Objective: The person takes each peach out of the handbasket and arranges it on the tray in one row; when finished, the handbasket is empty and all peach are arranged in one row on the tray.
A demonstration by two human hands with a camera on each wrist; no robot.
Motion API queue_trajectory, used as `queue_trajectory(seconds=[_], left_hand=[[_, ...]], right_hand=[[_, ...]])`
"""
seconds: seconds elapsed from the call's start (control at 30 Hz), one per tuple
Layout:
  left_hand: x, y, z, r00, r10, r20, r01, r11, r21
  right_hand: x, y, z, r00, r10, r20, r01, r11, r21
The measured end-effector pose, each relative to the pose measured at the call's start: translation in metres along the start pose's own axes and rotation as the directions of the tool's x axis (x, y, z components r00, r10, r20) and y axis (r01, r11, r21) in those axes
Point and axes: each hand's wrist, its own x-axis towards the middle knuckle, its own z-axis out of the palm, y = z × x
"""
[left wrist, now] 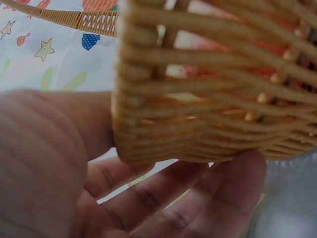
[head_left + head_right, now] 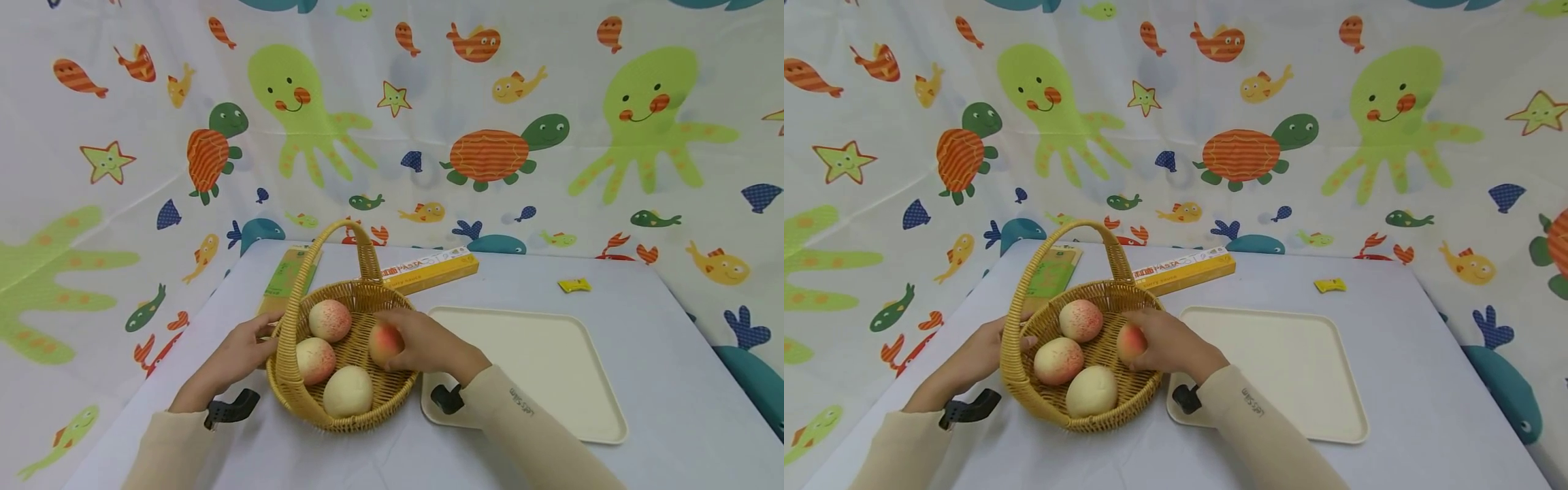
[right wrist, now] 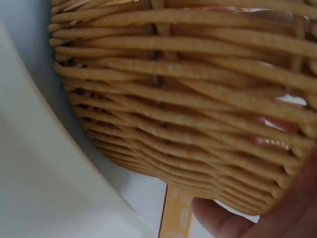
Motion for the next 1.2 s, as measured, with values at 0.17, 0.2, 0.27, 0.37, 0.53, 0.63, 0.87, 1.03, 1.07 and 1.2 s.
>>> queue_trajectory(seconds=[0.17, 0.2, 0.27, 0.37, 0.53, 0.63, 0.87, 1.03, 1.07, 1.2], left_hand=[[-0.001, 0.0, 0.002, 1.0, -0.018, -0.005, 0.018, 0.999, -0.036], [-0.002, 0.0, 0.002, 1.0, -0.019, -0.004, 0.019, 0.999, -0.045], [-0.004, -0.001, 0.003, 1.0, -0.019, -0.005, 0.019, 0.998, -0.053], [-0.006, -0.003, 0.004, 0.999, -0.03, -0.012, 0.029, 0.997, -0.067], [-0.007, -0.003, 0.006, 0.999, -0.039, -0.027, 0.037, 0.997, -0.066], [-0.007, -0.004, 0.008, 0.999, -0.039, -0.036, 0.037, 0.997, -0.063], [-0.007, -0.008, 0.009, 0.998, -0.033, -0.048, 0.03, 0.998, -0.06], [-0.007, -0.01, 0.01, 0.998, -0.028, -0.061, 0.024, 0.998, -0.063], [-0.006, -0.01, 0.01, 0.998, -0.026, -0.065, 0.021, 0.998, -0.063], [-0.006, -0.011, 0.01, 0.998, -0.024, -0.062, 0.02, 0.998, -0.065]], right_hand=[[0.003, -0.002, 0.005, 1.0, -0.001, -0.012, 0.0, 0.996, -0.085], [0.003, -0.003, 0.006, 1.0, -0.002, -0.019, 0.001, 0.995, -0.096], [0.004, -0.004, 0.007, 0.999, -0.006, -0.033, 0.002, 0.994, -0.107], [0.005, -0.006, 0.008, 0.999, -0.01, -0.042, 0.005, 0.993, -0.118], [0.003, -0.006, 0.008, 0.999, -0.008, -0.051, 0.002, 0.993, -0.118], [0.0, -0.006, 0.005, 0.997, -0.009, -0.078, 0.001, 0.995, -0.095], [-0.023, -0.004, -0.018, 0.968, -0.007, -0.251, 0.021, 0.998, 0.052], [-0.042, 0.001, -0.031, 0.928, -0.046, -0.371, 0.099, 0.987, 0.127], [-0.045, 0.002, -0.032, 0.922, -0.042, -0.385, 0.099, 0.987, 0.13], [-0.056, 0.012, -0.036, 0.91, 0.034, -0.413, 0.029, 0.989, 0.145]])
